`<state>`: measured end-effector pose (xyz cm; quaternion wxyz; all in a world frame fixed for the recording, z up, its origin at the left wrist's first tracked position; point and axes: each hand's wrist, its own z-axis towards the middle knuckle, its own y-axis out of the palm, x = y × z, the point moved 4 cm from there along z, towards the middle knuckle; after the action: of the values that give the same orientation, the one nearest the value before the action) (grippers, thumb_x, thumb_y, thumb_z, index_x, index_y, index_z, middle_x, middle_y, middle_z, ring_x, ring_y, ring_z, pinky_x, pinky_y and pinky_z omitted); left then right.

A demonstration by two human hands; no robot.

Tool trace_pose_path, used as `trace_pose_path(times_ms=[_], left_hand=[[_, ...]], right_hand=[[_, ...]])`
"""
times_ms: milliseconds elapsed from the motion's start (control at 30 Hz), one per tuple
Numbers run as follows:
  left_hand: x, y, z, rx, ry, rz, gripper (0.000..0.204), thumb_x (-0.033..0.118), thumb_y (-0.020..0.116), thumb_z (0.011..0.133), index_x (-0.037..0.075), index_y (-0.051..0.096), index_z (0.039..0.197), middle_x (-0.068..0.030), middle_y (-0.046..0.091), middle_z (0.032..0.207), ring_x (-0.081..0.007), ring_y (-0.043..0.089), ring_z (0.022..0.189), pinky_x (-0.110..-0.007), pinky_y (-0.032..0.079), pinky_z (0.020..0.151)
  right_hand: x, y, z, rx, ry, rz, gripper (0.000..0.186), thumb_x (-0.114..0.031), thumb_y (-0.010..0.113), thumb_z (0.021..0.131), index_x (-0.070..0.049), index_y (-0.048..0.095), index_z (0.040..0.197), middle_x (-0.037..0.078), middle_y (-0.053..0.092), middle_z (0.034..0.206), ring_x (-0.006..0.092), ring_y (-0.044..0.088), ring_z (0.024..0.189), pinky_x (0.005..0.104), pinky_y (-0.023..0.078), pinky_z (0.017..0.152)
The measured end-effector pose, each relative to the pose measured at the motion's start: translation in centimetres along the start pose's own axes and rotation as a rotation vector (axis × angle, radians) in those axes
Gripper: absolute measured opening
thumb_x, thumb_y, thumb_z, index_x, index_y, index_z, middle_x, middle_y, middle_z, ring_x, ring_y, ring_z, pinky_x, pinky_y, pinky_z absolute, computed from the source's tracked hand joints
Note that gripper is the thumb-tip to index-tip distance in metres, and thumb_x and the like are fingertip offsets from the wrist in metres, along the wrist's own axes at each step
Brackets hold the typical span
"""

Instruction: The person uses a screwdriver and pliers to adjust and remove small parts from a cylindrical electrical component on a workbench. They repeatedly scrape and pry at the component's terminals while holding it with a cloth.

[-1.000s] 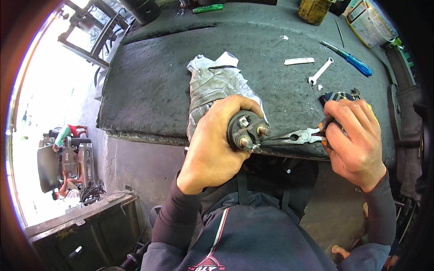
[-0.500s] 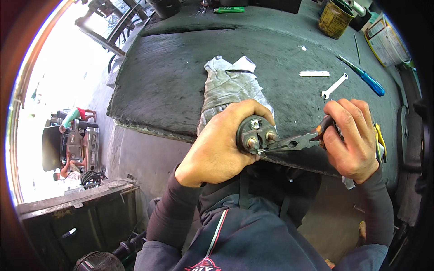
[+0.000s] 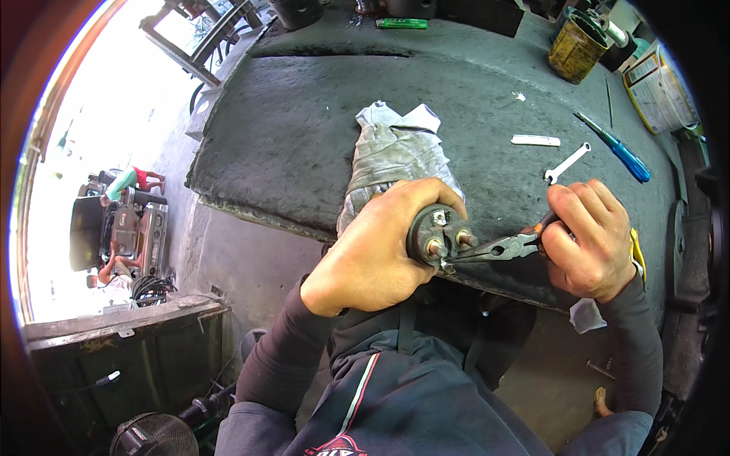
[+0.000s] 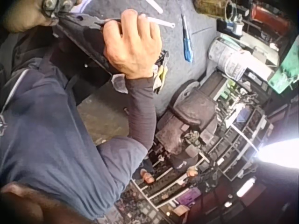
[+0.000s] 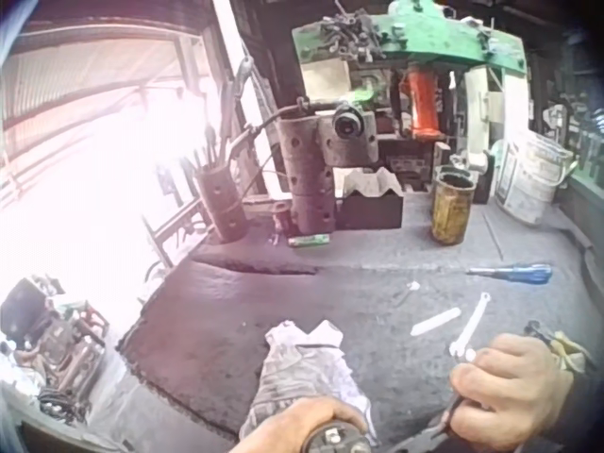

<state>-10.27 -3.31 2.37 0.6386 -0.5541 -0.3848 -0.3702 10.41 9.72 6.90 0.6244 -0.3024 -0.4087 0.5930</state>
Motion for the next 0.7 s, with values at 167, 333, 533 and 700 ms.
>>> trace_pose_path(times_ms=[167, 333, 533, 700], left_hand=[[0.2, 0.3, 0.0, 0.057, -0.046, 0.060, 0.052, -0.007, 0.080, 0.071, 0.007, 0.068, 0.120, -0.0069, 0.072, 0.109, -0.0211, 0.070, 0.103, -0.035, 0.054, 0.096], [0.1, 0.6, -0.5, 0.113, -0.093, 0.059, 0.051, -0.005, 0.084, 0.074, 0.008, 0.068, 0.121, -0.0069, 0.072, 0.108, -0.0200, 0.070, 0.102, -0.033, 0.054, 0.096], [-0.5, 0.9, -0.7, 0.115, -0.020, 0.068, 0.053, -0.006, 0.084, 0.075, 0.007, 0.067, 0.123, -0.0060, 0.070, 0.107, -0.0201, 0.069, 0.101, -0.034, 0.055, 0.095], [-0.6, 1.1, -0.9, 0.142, 0.039, 0.057, 0.054, -0.007, 0.082, 0.073, 0.007, 0.067, 0.122, -0.0085, 0.070, 0.112, -0.0249, 0.070, 0.107, -0.035, 0.053, 0.098]], right_hand=[[-1.3, -2.5, 1.0, -0.086, 0.093, -0.104, 0.025, -0.012, 0.081, 0.065, -0.005, 0.059, 0.075, 0.013, 0.068, 0.101, 0.0262, 0.062, 0.083, 0.0390, 0.047, 0.071], [-3.6, -5.7, 1.1, -0.281, 0.315, -0.137, 0.021, -0.009, 0.082, 0.075, -0.001, 0.062, 0.077, 0.013, 0.068, 0.105, 0.0304, 0.064, 0.091, 0.0447, 0.048, 0.078], [-5.0, -6.3, 1.9, -0.375, 0.434, -0.132, 0.022, -0.007, 0.083, 0.072, -0.001, 0.063, 0.079, 0.013, 0.063, 0.100, 0.0313, 0.061, 0.087, 0.0452, 0.047, 0.075], [-5.5, -6.7, 2.6, -0.413, 0.448, -0.108, 0.030, -0.001, 0.078, 0.057, 0.003, 0.061, 0.081, 0.017, 0.064, 0.107, 0.0368, 0.061, 0.090, 0.0466, 0.047, 0.078]])
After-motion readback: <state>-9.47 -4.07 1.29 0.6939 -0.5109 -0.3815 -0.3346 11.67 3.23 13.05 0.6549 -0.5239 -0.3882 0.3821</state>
